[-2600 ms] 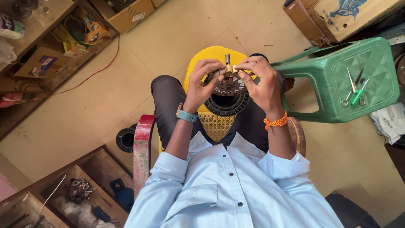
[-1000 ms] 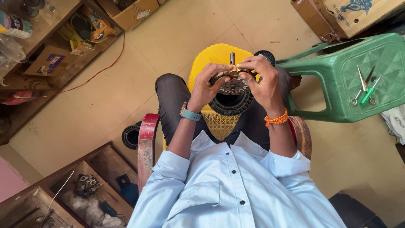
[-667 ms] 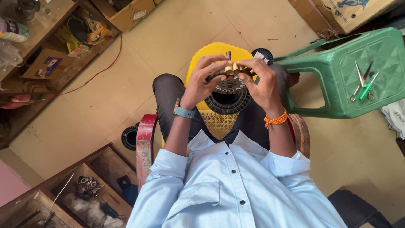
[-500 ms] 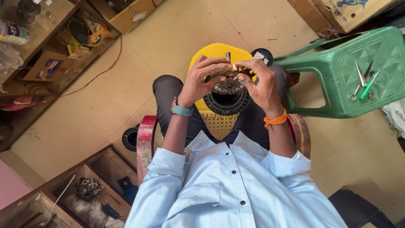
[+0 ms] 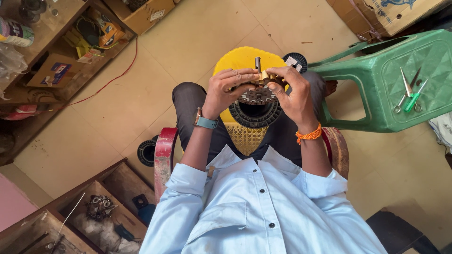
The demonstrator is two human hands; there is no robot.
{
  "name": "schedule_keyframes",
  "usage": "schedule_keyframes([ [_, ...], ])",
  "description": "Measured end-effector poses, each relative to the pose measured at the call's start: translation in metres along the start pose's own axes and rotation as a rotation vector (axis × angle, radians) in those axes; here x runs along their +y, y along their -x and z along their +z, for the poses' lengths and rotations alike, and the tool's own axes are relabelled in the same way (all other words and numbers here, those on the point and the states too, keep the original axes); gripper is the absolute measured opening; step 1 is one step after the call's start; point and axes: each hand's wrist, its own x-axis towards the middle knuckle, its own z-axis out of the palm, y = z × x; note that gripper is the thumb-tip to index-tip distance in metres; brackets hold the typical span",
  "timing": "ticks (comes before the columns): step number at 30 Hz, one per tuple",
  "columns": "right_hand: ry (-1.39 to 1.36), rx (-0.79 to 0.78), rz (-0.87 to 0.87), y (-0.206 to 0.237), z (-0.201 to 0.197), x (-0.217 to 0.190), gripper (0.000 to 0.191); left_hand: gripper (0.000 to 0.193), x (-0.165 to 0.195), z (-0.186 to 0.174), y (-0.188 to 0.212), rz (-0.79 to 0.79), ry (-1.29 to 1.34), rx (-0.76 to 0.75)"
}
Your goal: The person sits in a chair holding an electric motor armature on their lap and inserts copper coil pieces into the armature slots one at a time, pressing each into place by hand. They occasionally pick up a small tool to trim or adjust a piece and continue fitting components around the armature.
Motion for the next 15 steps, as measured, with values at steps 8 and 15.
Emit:
schedule_keyframes([
  [8, -0.031, 0.047, 0.019, 0.007, 0.007, 0.000, 0.039, 0.031, 0.005, 0.007, 0.006, 0.029, -0.132, 0.067],
  [15, 0.041, 0.185, -0.109, 0.011, 0.012, -0.009, 0.039, 0.049, 0.019, -0.004, 0.005, -0.002, -0.169, 0.090],
])
